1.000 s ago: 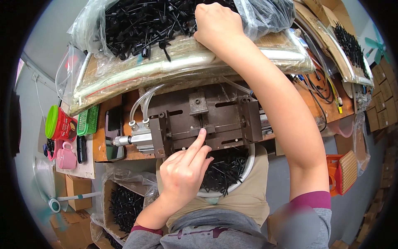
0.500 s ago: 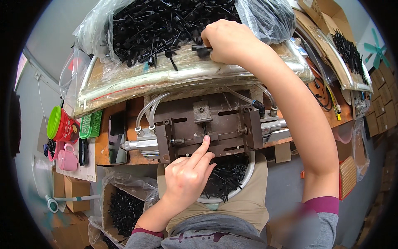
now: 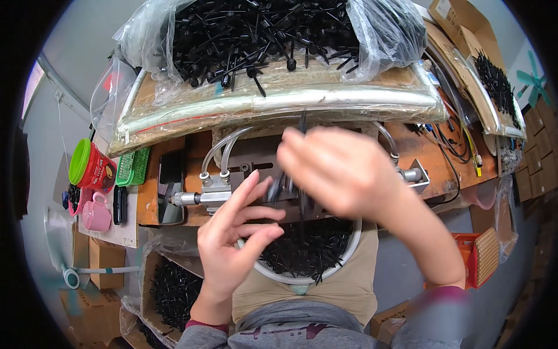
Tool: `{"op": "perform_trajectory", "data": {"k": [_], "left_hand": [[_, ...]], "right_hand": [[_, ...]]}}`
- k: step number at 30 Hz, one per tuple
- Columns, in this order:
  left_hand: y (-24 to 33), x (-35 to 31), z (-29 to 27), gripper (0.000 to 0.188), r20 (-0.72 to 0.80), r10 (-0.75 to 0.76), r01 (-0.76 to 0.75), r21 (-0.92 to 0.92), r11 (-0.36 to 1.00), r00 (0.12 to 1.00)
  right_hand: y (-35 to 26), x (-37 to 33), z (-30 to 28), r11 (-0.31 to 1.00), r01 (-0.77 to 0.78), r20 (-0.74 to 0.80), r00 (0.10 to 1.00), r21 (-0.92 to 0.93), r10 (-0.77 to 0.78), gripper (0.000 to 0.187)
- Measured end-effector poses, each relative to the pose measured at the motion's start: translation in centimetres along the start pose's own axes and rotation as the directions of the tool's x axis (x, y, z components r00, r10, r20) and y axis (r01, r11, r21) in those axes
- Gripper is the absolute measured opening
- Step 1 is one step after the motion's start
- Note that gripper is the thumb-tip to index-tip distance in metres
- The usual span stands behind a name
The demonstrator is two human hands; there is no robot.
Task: Assembling small black plastic parts using a pneumatic assembly machine on a workshop table.
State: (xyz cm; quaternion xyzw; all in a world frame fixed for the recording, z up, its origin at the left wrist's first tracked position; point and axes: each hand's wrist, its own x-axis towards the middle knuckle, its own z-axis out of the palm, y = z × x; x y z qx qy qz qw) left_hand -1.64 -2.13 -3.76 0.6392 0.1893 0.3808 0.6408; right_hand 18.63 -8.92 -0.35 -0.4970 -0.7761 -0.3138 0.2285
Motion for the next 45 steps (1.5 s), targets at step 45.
{"op": "perform_trajectory", "data": {"k": [45], "left_hand": [[-4.2, -1.2, 1.2, 0.028, 0.509, 0.189, -0.540, 0.745, 0.393, 0.840]], "right_hand": [[-8.0, -7.0, -2.3, 0.437, -0.553, 0.053, 0.660, 0.710, 0.749, 0.060]]}}
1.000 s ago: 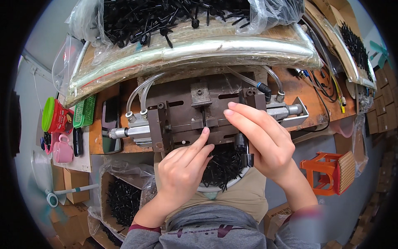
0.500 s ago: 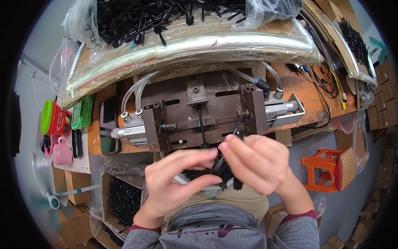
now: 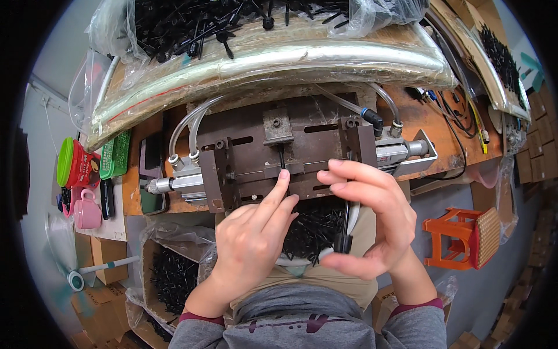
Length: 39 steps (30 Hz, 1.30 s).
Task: Assembling small black plastic parts using a pneumatic assembly machine on a workshop table.
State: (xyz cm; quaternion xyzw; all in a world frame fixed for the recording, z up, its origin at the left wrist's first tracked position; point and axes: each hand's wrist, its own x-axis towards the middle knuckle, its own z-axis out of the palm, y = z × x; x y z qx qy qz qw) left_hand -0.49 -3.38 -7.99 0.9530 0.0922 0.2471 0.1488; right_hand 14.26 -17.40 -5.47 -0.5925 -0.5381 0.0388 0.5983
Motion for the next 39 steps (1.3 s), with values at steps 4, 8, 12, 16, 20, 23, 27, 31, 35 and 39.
{"op": "perform_trajectory", "data": {"k": [4, 8, 12, 16, 20, 23, 27, 31, 35, 39], "left_hand": [[0.2, 0.5, -0.9, 0.030, 0.101, -0.023, 0.018, 0.047, 0.999, 0.995], [-0.1, 1.5, -2.8, 0.029, 0.141, 0.012, -0.012, -0.004, 1.000, 0.990], [-2.8, 6.7, -5.9, 0.020, -0.245, 0.128, -0.144, -0.049, 0.988, 0.961], [-7.8, 13.7, -8.0, 0.022, -0.315, 0.238, -0.140, 0.305, 0.942, 0.919], [-12.3, 17.6, -7.3, 0.021, -0.107, 0.408, -0.313, 0.478, 0.821, 0.906], [-12.3, 17.9, -7.0, 0.017, -0.175, 0.420, -0.336, 0.371, 0.866, 0.890], [-10.5, 16.0, -8.0, 0.016, -0.341, -0.090, -0.054, -0.390, 0.919, 0.936], [-8.7, 12.9, -10.7, 0.027, -0.231, -0.399, 0.088, -0.765, 0.638, 0.887], [-6.2, 9.2, -12.3, 0.028, -0.280, -0.502, 0.068, -0.821, 0.567, 0.818], [-4.4, 6.5, -11.3, 0.016, -0.328, -0.419, 0.033, -0.754, 0.656, 0.847]], "right_hand": [[0.1, -1.3, -0.1, 0.992, -0.111, -0.034, 0.993, 0.063, 0.113, 0.044], [-0.8, -0.8, -0.3, 0.958, -0.001, 0.061, 0.998, -0.287, 0.019, 0.034], [-0.8, -1.0, 0.9, 0.887, 0.049, 0.111, 0.994, -0.459, 0.003, 0.030], [0.1, -1.2, 2.4, 0.817, 0.141, 0.255, 0.967, -0.559, 0.007, 0.027], [0.7, -0.5, 4.2, 0.747, 0.243, 0.316, 0.948, -0.619, -0.047, 0.020], [0.6, -0.3, 4.5, 0.725, 0.232, 0.331, 0.944, -0.649, -0.006, 0.024], [0.5, -0.1, 4.4, 0.665, 0.285, 0.378, 0.926, -0.691, -0.004, 0.023], [-0.8, 3.6, 3.0, 0.769, 0.252, 0.428, 0.903, -0.587, 0.031, 0.029], [0.4, 13.0, 4.0, 0.757, 0.302, 0.151, 0.953, -0.580, -0.264, 0.024], [4.8, 24.0, 5.7, 0.419, 0.292, 0.114, 0.910, -0.860, -0.398, 0.046]]}}
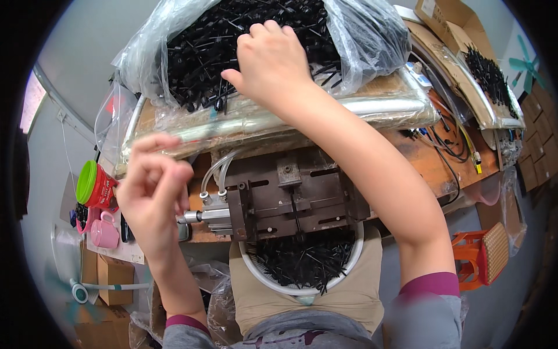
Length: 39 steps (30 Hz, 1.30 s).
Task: Assembling small black plastic parts using a pneumatic assembly machine on a workshop table.
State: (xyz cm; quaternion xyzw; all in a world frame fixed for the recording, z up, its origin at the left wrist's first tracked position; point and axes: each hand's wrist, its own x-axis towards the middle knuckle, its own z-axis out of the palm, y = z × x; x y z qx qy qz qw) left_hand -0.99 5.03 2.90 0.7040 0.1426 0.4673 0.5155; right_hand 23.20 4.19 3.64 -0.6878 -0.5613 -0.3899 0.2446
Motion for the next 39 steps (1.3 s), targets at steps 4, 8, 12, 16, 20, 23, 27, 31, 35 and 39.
{"op": "perform_trajectory", "data": {"k": [4, 8, 12, 16, 20, 23, 27, 31, 35, 39], "left_hand": [[-0.3, -3.0, 0.0, 0.032, 0.091, 0.065, -0.073, 0.080, 0.994, 0.994], [-0.8, -5.4, 0.6, 0.040, 0.235, 0.009, -0.031, 0.092, 0.995, 0.972], [-1.4, -6.5, 1.1, 0.032, 0.335, 0.040, -0.102, 0.168, 0.981, 0.942], [-2.2, -7.6, 0.9, 0.032, 0.357, -0.009, -0.058, 0.176, 0.983, 0.934], [-3.2, -8.7, 1.3, 0.035, 0.393, 0.003, -0.047, 0.103, 0.994, 0.920], [-3.5, -9.7, 1.7, 0.035, 0.401, -0.032, -0.022, 0.129, 0.991, 0.916], [-4.3, -11.6, 2.7, 0.031, 0.419, -0.025, -0.077, 0.225, 0.971, 0.908], [-5.4, -12.5, 3.9, 0.026, 0.435, 0.029, -0.228, 0.412, 0.882, 0.900], [-6.4, -12.2, 5.0, 0.024, 0.460, 0.114, -0.385, 0.553, 0.739, 0.881], [-6.6, -12.1, 6.0, 0.024, 0.495, 0.147, -0.465, 0.614, 0.638, 0.856]], "right_hand": [[-1.6, 3.8, 4.6, 0.926, -0.102, 0.268, 0.941, -0.364, 0.208, 0.071], [-1.7, 3.8, 7.2, 0.872, -0.283, 0.262, 0.876, -0.400, 0.405, 0.064], [-0.4, 4.0, 7.4, 0.883, -0.416, 0.307, 0.830, -0.217, 0.466, 0.059], [1.6, 3.5, 5.6, 0.944, -0.325, 0.435, 0.844, -0.055, 0.315, 0.047], [4.5, 1.8, 3.4, 0.978, -0.140, 0.464, 0.884, 0.156, 0.052, 0.044], [5.0, 1.2, 1.7, 0.963, -0.060, 0.473, 0.878, 0.263, -0.075, 0.041], [5.4, 1.1, -0.9, 0.950, -0.091, 0.582, 0.806, 0.299, -0.107, 0.038], [5.1, 0.1, -2.7, 0.953, -0.002, 0.535, 0.828, 0.301, -0.167, 0.035], [5.3, -0.5, -3.6, 0.959, 0.017, 0.455, 0.877, 0.284, -0.151, 0.028], [6.9, -0.6, -4.6, 0.918, -0.177, 0.456, 0.890, 0.355, -0.005, 0.024]]}}
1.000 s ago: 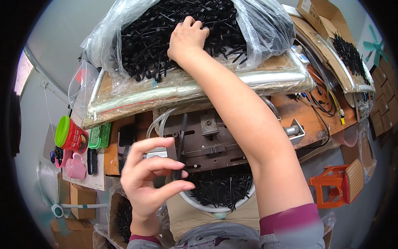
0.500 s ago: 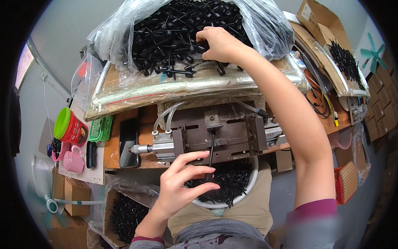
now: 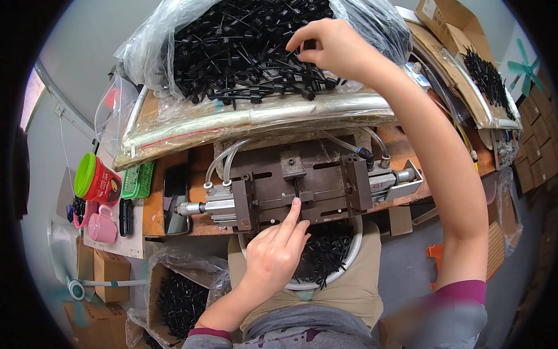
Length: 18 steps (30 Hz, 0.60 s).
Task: Assembling small black plastic parts using a pneumatic assembly machine on a workshop table.
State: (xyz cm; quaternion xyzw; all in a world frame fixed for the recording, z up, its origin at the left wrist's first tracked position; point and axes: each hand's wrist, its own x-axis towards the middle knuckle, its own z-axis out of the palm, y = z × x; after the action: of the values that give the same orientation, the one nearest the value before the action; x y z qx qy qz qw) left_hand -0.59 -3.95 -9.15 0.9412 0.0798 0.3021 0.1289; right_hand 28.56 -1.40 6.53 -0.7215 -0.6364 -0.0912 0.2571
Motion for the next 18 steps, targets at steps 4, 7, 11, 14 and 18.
{"op": "perform_trajectory", "data": {"k": [4, 7, 11, 14, 18], "left_hand": [[-0.1, 1.1, -0.6, 0.024, 0.100, 0.017, -0.023, 0.062, 0.998, 0.995], [-0.2, 1.4, -0.8, 0.024, 0.141, 0.001, -0.009, 0.055, 0.998, 0.990], [-0.1, 1.5, -1.1, 0.025, 0.117, -0.004, 0.001, 0.029, 1.000, 0.993], [-0.3, 1.6, -1.6, 0.026, 0.179, -0.004, -0.008, 0.066, 0.998, 0.984], [-1.6, 4.5, -4.9, 0.036, 0.179, -0.017, 0.062, -0.247, 0.967, 0.984]], "right_hand": [[0.6, -0.9, -2.5, 0.908, -0.164, -0.011, 0.983, 0.385, 0.183, 0.027], [0.8, -2.7, -3.3, 0.809, -0.248, -0.062, 0.942, 0.532, 0.330, 0.029], [-2.4, -6.5, -3.3, 0.694, -0.154, -0.150, 0.923, 0.703, 0.356, 0.031], [-5.6, -9.6, -2.0, 0.787, -0.093, -0.318, 0.881, 0.610, 0.351, 0.033], [-8.7, -15.5, 0.3, 0.860, -0.045, -0.365, 0.893, 0.509, 0.262, 0.032]]}}
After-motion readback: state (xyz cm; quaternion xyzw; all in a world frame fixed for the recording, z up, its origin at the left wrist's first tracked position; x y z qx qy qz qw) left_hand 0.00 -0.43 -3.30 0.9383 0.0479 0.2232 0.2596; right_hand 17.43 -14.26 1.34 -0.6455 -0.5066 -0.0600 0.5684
